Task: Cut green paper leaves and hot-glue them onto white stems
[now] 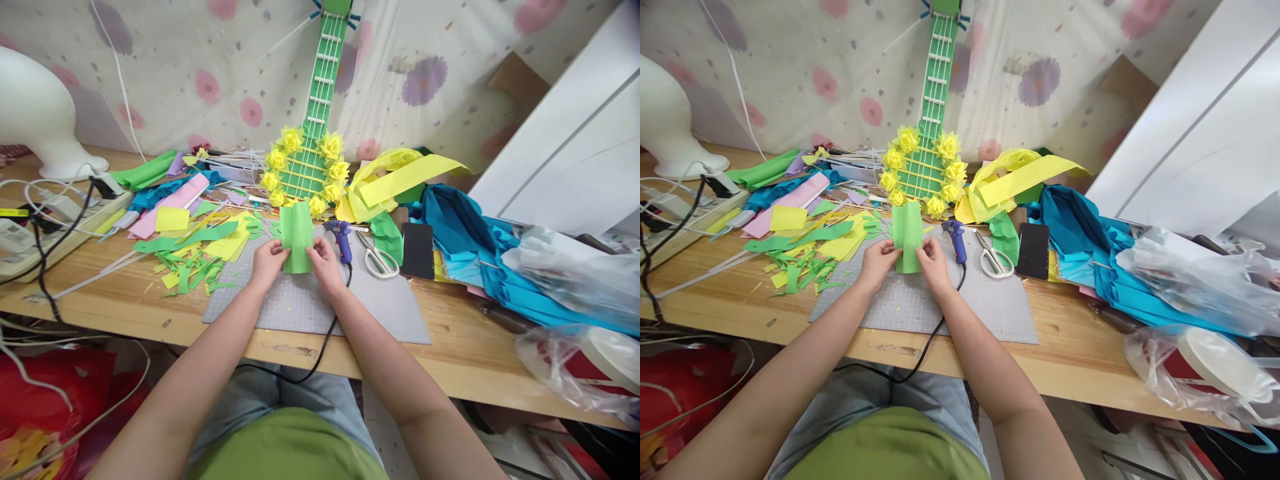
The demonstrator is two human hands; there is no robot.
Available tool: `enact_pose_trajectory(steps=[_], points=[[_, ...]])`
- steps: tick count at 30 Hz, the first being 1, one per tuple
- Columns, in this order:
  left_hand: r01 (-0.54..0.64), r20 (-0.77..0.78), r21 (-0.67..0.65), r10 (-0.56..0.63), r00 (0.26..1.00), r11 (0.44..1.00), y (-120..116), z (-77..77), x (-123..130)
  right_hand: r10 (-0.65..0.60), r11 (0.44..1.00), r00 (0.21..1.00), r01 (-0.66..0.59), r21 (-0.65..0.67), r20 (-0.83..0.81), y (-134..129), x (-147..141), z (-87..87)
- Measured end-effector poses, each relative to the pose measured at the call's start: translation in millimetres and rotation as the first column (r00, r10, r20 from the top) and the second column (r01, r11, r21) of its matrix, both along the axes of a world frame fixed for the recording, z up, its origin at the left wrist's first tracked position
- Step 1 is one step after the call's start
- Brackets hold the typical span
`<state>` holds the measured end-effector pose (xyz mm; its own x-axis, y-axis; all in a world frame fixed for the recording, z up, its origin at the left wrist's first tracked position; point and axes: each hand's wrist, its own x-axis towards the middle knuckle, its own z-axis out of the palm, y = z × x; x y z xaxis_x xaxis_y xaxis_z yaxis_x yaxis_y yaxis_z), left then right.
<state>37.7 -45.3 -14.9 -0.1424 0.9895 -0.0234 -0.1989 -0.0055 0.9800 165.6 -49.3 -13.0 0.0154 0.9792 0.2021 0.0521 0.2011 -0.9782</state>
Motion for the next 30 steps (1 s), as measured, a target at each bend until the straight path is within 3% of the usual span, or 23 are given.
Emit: enact_pose_trajectory(steps=[4, 8, 15, 19, 25, 30], points=[[-0.033, -0.023, -0.013, 0.033, 0.999, 0.999, 0.8, 0.4, -0.5, 0.039, 0.999, 0.999, -0.039, -0.005, 0.032, -2.7, -2.1, 1.8], [-0.016, -0.059, 0.016, 0.017, 0.998, 1.0, -0.3, 0.5, -0.3, -0.01, 1.0, 0.996, 0.01, 0.0, 0.093, -3.8, -3.0, 1.4], [-0.061, -0.059, 0.025, 0.062, 0.996, 0.998, 1.7, -4.0, 0.8, 0.034, 0.996, 0.998, -0.038, -0.081, -0.046, 1.1, -6.8, -3.0], [-0.038, -0.058, -0.01, 0.037, 0.998, 0.999, 1.2, -2.8, -0.2, 0.013, 0.997, 0.998, -0.008, -0.074, 0.069, -2.5, -7.1, 1.0], [0.014, -0.162, 0.065, -0.004, 0.987, 0.998, -1.5, -0.1, -3.0, -0.065, 0.998, 0.97, 0.069, -0.006, 0.233, -4.0, -3.5, 2.7], [0.093, -0.07, 0.044, -0.09, 0.993, 0.995, -3.4, 3.4, -0.8, -0.064, 0.998, 0.962, 0.054, 0.046, 0.264, -4.6, -3.9, 3.7]])
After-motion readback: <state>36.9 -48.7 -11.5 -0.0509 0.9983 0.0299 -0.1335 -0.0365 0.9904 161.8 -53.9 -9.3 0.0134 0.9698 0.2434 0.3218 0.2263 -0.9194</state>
